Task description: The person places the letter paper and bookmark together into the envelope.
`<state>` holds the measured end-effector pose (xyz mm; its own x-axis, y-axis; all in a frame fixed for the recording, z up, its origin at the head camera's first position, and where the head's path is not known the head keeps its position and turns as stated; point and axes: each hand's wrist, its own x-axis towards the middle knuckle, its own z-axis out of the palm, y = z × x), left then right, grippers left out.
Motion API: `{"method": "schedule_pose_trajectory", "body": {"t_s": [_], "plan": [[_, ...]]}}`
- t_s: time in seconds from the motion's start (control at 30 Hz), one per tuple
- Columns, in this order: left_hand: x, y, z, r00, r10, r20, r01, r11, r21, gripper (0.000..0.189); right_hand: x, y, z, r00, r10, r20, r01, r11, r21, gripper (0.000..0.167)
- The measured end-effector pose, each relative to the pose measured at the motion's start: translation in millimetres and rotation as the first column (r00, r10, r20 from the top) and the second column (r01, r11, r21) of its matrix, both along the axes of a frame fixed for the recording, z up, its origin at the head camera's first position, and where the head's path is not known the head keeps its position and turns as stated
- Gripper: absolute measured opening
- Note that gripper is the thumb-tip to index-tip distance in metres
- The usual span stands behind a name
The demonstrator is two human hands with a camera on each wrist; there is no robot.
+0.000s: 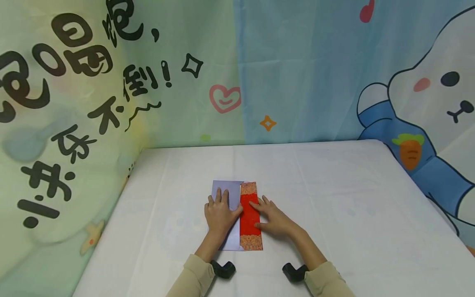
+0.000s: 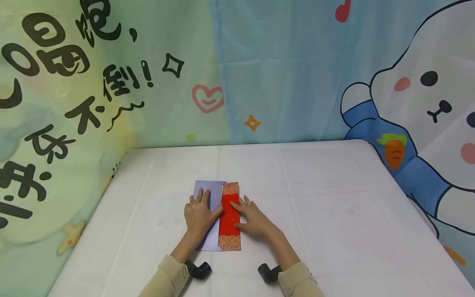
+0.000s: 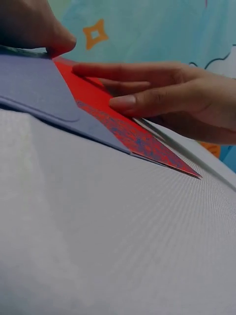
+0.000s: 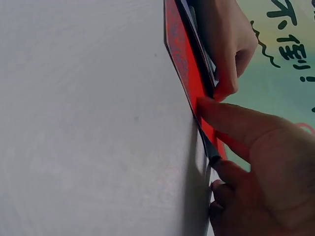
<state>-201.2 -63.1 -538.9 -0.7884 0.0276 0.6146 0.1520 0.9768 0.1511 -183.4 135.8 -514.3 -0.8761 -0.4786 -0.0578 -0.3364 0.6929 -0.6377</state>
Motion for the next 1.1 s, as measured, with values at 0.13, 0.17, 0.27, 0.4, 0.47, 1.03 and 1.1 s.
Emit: {"method": "schedule_pose_trajectory", "body": {"t_s": [0.13, 0.17, 0.27, 0.4, 0.47, 1.03, 1.1], "plan": [[0.7, 0.8, -0.2, 1.000, 0.002, 0.003, -0.002, 1.000, -0.004, 0.057, 4.0, -1.6, 2.9, 0.992, 0.078, -0.097, -0.062, 0.984, 0.166, 0.070], [0.7, 1.1, -0.5, 1.000, 0.002, 0.003, -0.002, 1.000, -0.003, 0.057, 5.3, -2.5, 3.5, 0.989, 0.090, -0.117, -0.064, 0.976, 0.208, 0.071], [0.6, 1.9, -0.6, 1.000, 0.000, 0.005, 0.000, 1.000, 0.000, 0.057, 8.6, -5.7, 5.6, 0.983, 0.097, -0.156, -0.047, 0.954, 0.297, 0.071], [0.2, 1.9, 0.0, 1.000, -0.003, 0.005, 0.002, 1.000, 0.002, 0.057, 10.1, -9.9, 8.7, 0.980, 0.095, -0.176, -0.030, 0.940, 0.340, 0.070], [0.0, 1.5, -0.6, 1.000, -0.004, 0.002, 0.004, 1.000, 0.002, 0.057, 10.3, -11.8, 9.7, 0.978, 0.094, -0.186, -0.027, 0.943, 0.331, 0.070], [0.4, 2.1, -4.3, 1.000, -0.001, 0.022, 0.001, 1.000, 0.007, 0.057, 4.5, -7.3, -9.1, 0.977, 0.059, -0.206, -0.016, 0.978, 0.207, 0.090], [-0.5, 1.5, -4.4, 1.000, 0.000, 0.014, 0.000, 1.000, 0.003, 0.056, 3.5, -6.3, -8.7, 0.974, 0.061, -0.217, -0.015, 0.978, 0.207, 0.091]]}}
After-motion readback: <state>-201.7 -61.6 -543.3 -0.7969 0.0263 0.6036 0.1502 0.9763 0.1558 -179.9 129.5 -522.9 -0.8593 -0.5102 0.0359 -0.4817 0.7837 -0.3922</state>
